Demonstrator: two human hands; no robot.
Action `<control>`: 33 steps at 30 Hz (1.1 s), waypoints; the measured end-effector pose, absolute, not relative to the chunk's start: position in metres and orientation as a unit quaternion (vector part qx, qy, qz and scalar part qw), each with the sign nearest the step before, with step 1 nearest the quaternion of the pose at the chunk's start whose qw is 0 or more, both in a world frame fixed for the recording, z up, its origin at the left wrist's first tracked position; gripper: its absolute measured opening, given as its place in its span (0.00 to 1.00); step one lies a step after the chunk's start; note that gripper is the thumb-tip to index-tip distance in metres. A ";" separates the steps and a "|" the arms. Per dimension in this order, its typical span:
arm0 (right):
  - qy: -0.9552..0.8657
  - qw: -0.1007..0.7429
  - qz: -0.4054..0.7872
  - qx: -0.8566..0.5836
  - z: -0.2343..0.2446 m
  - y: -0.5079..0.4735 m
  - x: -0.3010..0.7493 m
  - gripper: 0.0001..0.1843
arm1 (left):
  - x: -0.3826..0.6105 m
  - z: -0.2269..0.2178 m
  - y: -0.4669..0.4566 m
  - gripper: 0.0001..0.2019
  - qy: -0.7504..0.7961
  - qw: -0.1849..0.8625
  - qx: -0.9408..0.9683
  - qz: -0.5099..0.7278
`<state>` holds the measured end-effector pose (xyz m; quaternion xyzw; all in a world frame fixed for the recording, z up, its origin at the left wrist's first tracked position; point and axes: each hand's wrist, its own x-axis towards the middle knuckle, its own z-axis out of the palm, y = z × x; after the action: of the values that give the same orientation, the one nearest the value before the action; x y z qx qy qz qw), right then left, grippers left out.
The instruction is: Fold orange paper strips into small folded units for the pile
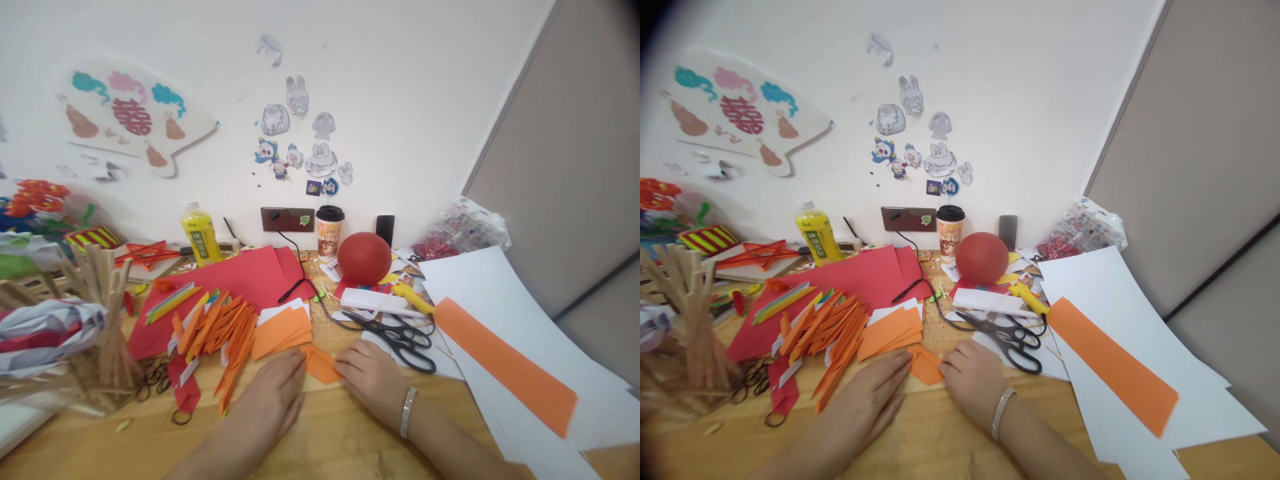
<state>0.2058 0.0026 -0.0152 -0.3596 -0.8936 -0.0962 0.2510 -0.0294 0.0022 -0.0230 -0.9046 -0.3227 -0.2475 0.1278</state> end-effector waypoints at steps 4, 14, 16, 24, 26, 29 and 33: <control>-0.893 0.262 -0.128 -0.342 -0.021 0.009 0.211 0.12 | -0.032 -0.018 0.005 0.15 -0.289 0.110 -0.926 -0.217; -0.908 0.250 -0.109 -0.318 -0.022 0.010 0.210 0.12 | -0.029 0.000 0.002 0.12 -0.277 0.059 -0.938 -0.202; -0.912 0.246 -0.102 -0.313 -0.024 0.012 0.212 0.12 | -0.028 0.002 0.000 0.12 -0.275 0.051 -0.942 -0.188; -0.917 0.247 -0.057 -0.307 -0.021 0.013 0.217 0.12 | -0.027 -0.001 -0.002 0.12 -0.261 0.086 -0.942 -0.192; -0.911 0.237 -0.045 -0.334 -0.018 0.011 0.215 0.12 | -0.026 -0.001 0.000 0.14 -0.248 0.089 -0.944 -0.201; -0.894 0.224 -0.042 -0.386 -0.017 0.008 0.211 0.11 | -0.023 -0.001 0.003 0.14 -0.261 0.066 -0.938 -0.217; -0.901 0.239 -0.081 -0.353 -0.021 0.009 0.207 0.07 | -0.020 -0.002 0.005 0.12 -0.298 0.029 -0.921 -0.248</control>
<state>0.2070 0.0088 -0.0210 -0.3526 -0.9011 -0.0812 0.2387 -0.0200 0.0054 -0.0017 -0.9212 -0.2984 -0.2479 0.0293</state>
